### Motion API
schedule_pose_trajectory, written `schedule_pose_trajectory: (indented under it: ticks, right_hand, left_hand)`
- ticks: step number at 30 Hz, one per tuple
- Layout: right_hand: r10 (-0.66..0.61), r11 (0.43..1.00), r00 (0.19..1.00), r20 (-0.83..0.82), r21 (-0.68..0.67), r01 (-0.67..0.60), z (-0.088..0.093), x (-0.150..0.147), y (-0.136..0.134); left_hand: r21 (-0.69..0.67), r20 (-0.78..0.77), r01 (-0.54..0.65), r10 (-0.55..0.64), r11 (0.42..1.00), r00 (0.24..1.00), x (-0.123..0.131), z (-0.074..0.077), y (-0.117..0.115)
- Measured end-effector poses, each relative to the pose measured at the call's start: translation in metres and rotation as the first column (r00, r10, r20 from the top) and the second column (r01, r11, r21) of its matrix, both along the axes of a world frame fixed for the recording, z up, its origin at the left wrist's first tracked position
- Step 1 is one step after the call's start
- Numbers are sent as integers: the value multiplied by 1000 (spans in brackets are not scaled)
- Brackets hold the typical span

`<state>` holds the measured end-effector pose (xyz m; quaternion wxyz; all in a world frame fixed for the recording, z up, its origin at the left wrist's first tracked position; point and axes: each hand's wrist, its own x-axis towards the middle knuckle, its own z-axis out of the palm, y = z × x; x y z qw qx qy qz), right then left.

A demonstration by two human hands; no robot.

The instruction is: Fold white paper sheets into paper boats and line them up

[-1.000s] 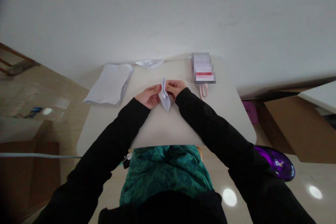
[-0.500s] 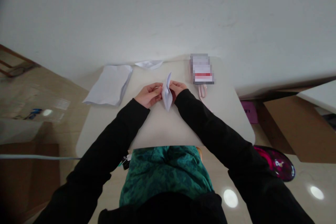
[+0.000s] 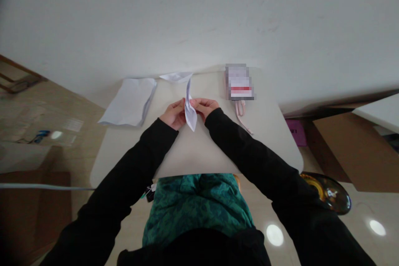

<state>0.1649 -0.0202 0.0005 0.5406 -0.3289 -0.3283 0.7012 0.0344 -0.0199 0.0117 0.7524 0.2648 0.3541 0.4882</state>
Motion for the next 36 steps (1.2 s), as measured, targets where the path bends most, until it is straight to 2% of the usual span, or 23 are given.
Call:
schedule_pose_trajectory:
  ticks: [9,13,16,21,26,31,36]
  right_hand:
    - [-109,988,988,-106,-121,96,0,-1,2]
    - [-32,998,998,-61,-63,28,0,0,3]
    - [16,1000,999,-30,-4,-16,0,0,1]
    - [-42,998,997,-59,-48,39,-5,-1,1]
    - [-123,990,988,-88,-75,116,-6,0,4]
    - [-76,997,995,-66,-11,76,-1,-3,-2]
    - [-66,995,991,-113,61,74,-7,-8,-5]
  left_hand:
    - [36,76,0,-2,999,997,5,-11,2]
    - [40,130,-13,8,999,992,1,-12,3]
    - [74,104,-45,37,996,994,1,-12,3]
    - [108,77,-70,62,992,995,7,-14,2]
    - [63,65,-72,68,995,996,7,-15,3]
    - [63,35,-94,92,994,995,4,-11,3]
    - [142,16,-118,117,983,993,5,-4,-2]
